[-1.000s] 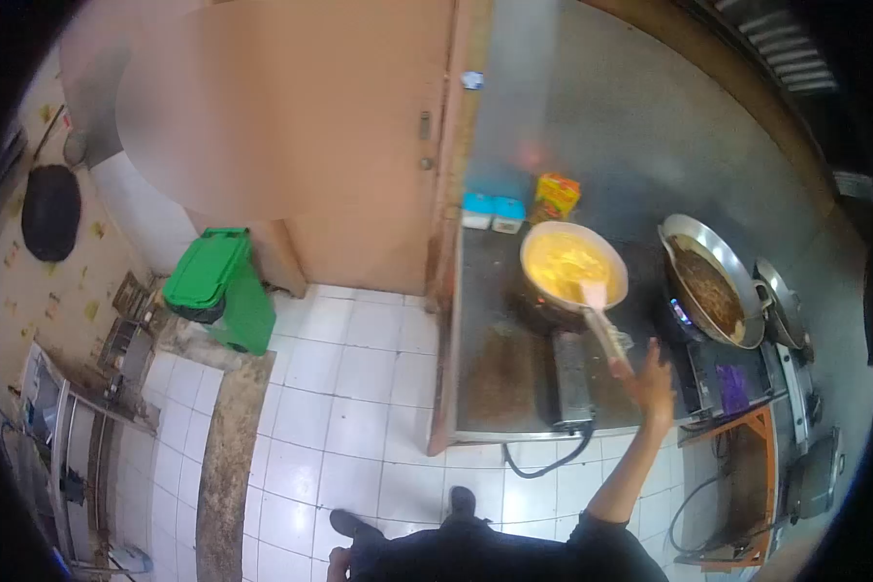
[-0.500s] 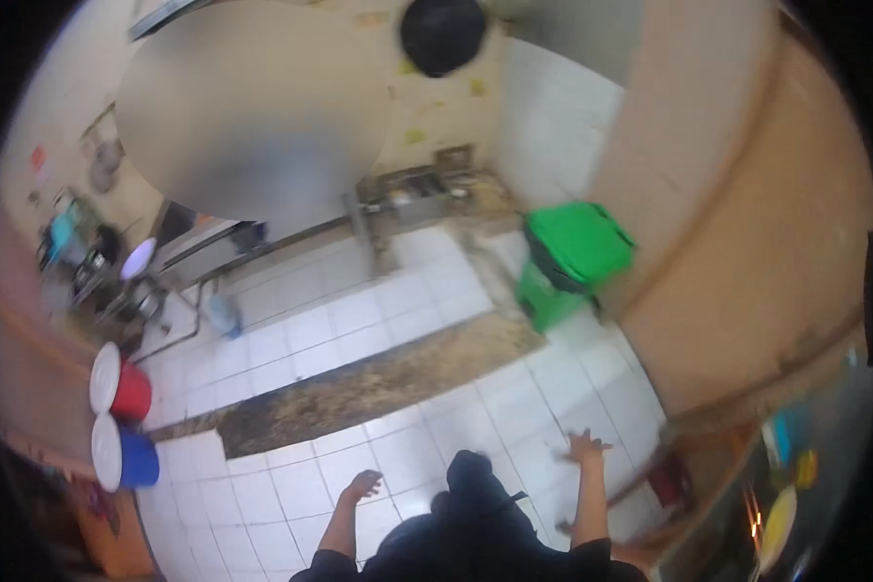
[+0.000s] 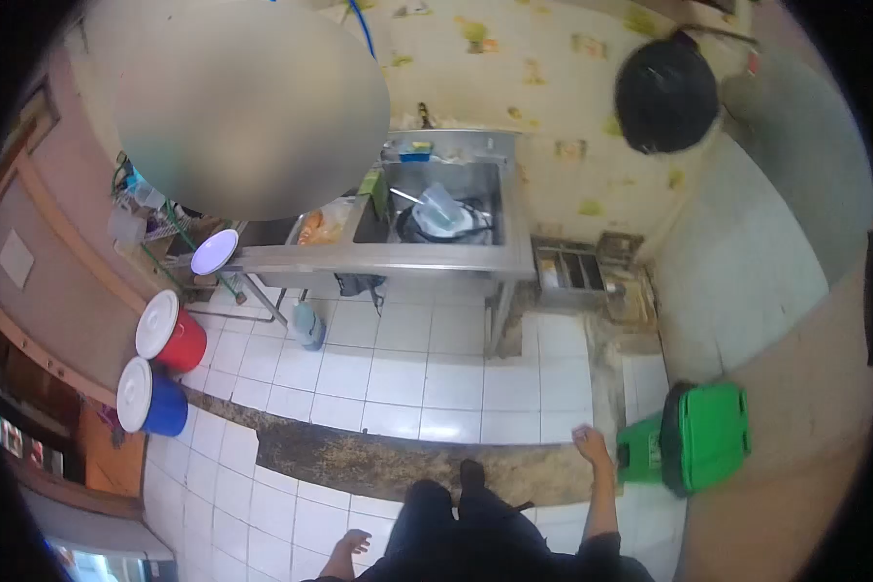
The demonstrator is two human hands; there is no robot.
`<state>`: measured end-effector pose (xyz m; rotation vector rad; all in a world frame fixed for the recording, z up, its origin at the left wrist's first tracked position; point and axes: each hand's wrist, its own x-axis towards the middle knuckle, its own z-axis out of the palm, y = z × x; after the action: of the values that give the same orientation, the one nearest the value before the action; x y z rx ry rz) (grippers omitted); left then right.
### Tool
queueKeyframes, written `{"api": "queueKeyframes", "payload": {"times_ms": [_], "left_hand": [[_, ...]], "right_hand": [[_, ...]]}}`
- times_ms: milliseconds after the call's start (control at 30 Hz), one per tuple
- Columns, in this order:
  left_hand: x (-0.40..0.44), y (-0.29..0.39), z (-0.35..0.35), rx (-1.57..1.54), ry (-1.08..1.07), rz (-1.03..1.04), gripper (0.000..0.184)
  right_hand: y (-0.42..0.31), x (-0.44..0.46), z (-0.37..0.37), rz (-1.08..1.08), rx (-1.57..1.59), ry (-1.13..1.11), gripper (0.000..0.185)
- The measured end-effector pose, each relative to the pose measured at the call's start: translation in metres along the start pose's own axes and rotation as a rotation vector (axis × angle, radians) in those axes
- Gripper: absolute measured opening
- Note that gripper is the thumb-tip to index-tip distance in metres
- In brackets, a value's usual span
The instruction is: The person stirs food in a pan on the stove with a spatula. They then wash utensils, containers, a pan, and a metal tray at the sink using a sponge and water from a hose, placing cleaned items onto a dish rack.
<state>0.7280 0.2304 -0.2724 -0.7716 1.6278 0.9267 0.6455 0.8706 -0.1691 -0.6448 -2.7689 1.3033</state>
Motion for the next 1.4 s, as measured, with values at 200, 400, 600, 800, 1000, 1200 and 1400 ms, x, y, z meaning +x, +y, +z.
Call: {"api": "queueKeyframes", "payload": {"times_ms": [200,400,600,800,1000,1200,1400], "left_hand": [[0.026,0.166,-0.035,-0.408,0.285,0.574,0.024],[-0.041,0.428,-0.093,-0.357,0.847,1.143,0.015],[-0.092,0.624,-0.158,-0.244,1.049,1.369,0.014],[-0.082,0.717,-0.184,-0.092,1.028,1.419,0.017],[-0.068,0.742,-0.177,-0.047,0.997,1.238,0.019],[-0.037,0.764,-0.167,-0.047,0.968,1.206,0.018],[-0.037,0.786,-0.155,-0.090,0.871,1.100,0.018]], "right_hand": [[-0.258,0.239,-0.003,-0.350,0.226,-0.086,0.014],[-0.353,0.413,0.045,-0.374,0.286,-0.255,0.017],[-0.287,0.561,0.139,-0.168,0.067,-0.973,0.028],[-0.288,0.595,0.260,-0.314,-0.396,-1.411,0.050],[-0.240,0.583,0.317,-0.124,-0.940,-1.135,0.067],[-0.221,0.604,0.343,0.049,-0.336,-0.560,0.063],[-0.204,0.606,0.313,-0.340,-0.646,-1.114,0.057]]}}
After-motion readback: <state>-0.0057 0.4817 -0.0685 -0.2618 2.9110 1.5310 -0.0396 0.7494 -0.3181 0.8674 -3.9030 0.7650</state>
